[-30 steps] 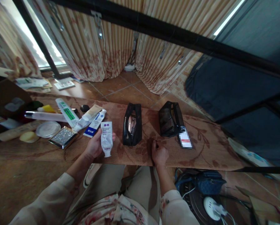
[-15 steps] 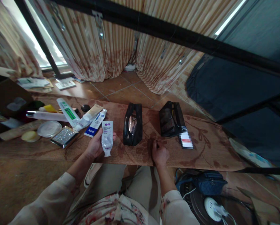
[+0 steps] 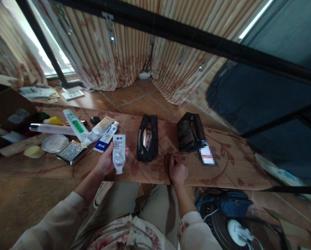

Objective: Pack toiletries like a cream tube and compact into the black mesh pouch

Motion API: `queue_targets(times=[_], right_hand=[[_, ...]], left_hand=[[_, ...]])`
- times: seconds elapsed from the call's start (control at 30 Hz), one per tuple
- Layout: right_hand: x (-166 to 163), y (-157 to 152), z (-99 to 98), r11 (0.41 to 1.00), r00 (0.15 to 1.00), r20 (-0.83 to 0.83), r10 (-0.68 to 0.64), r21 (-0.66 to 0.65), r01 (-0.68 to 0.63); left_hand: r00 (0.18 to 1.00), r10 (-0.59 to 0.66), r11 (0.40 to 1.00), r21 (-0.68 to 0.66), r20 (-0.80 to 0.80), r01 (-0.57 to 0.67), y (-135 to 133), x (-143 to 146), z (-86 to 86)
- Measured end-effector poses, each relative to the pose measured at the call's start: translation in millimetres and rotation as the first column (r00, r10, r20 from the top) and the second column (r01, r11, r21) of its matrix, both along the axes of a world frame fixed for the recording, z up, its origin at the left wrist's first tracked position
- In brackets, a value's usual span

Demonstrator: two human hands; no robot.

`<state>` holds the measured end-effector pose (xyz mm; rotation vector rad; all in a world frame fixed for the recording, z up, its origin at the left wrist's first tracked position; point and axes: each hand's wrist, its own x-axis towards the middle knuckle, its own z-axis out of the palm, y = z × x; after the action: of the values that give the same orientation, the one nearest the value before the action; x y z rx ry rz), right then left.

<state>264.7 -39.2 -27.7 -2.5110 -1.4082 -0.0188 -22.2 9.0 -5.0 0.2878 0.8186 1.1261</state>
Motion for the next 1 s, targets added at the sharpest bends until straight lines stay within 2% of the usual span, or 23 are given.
queue_targets(times=[1.0], right_hand=[[0.1, 0.0, 0.8, 1.000, 1.000, -0.008, 0.010, 0.006, -0.010]], left_hand=[[0.999, -0.008, 1.000, 0.010, -0.040, 0.008, 0.1, -0.5, -6.0]])
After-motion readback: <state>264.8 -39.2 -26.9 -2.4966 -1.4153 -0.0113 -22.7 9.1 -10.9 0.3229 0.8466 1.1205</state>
